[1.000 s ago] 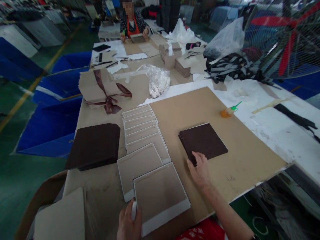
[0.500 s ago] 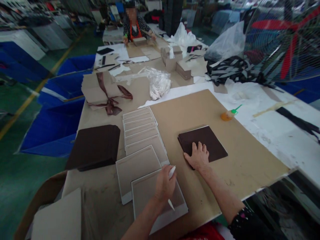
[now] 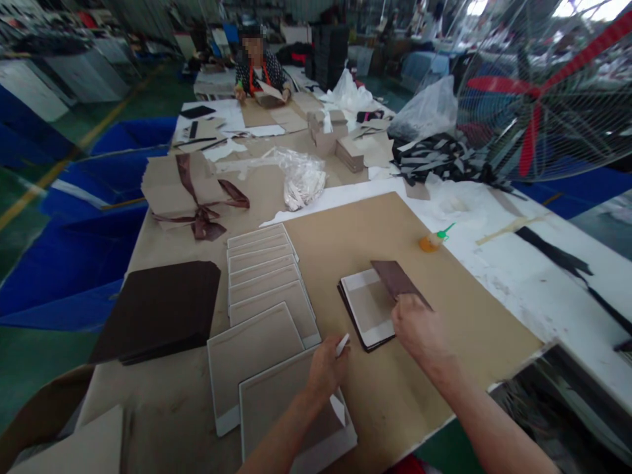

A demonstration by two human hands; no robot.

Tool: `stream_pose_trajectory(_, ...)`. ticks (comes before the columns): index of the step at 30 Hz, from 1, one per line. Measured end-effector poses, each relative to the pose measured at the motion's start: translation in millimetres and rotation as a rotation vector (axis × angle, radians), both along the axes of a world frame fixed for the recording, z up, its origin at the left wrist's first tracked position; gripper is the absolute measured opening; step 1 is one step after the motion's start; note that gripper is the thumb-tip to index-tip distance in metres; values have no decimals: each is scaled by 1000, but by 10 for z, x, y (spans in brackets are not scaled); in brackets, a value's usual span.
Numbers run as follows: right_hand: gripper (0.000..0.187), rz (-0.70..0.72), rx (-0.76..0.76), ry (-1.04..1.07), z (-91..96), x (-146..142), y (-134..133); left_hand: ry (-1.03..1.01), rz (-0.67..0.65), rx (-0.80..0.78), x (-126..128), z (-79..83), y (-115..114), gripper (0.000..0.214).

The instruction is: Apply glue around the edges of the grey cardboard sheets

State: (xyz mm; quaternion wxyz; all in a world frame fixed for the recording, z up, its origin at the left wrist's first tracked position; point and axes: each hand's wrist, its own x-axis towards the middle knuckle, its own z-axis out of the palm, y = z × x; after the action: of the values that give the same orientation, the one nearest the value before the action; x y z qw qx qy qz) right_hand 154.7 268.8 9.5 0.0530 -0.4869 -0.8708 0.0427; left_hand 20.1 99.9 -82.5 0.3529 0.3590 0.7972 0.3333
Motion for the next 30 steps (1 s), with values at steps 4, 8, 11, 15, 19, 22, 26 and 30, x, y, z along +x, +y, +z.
stream_pose_trajectory(4, 32, -295, 135, 118, 424, 607, 516, -36, 7, 6, -43, 27, -43, 26)
stream_pose_trajectory(8, 37, -493, 120, 260, 609, 1098, 821, -60, 15, 8, -78, 18, -58, 33)
stream_pose_trajectory(11, 40, -566, 61, 394, 647, 1332, 842, -78, 27, -1, -94, 2, -50, 35)
stream_pose_trajectory(15, 46, -574, -80, 590, 727, 1527, 677, -127, 19, 16, -54, 88, 21, 33)
stream_pose_trajectory(19, 42, -592, -354, 900, 790, 1657, 399, -196, 21, 59, 68, 319, 153, 38)
stream_pose_trajectory(22, 40, -673, -609, 1183, 685, 1697, 166, -288, 11, 126, 165, 481, 180, 47)
stream_pose_trajectory(26, 35, -648, -1011, 1240, 294, 1620, -171, -492, 24, 187, 231, 528, -62, 51)
stream_pose_trajectory(30, 31, -564, -1261, 1212, -130, 1406, -468, -595, 201, 97, 184, 397, -550, 50)
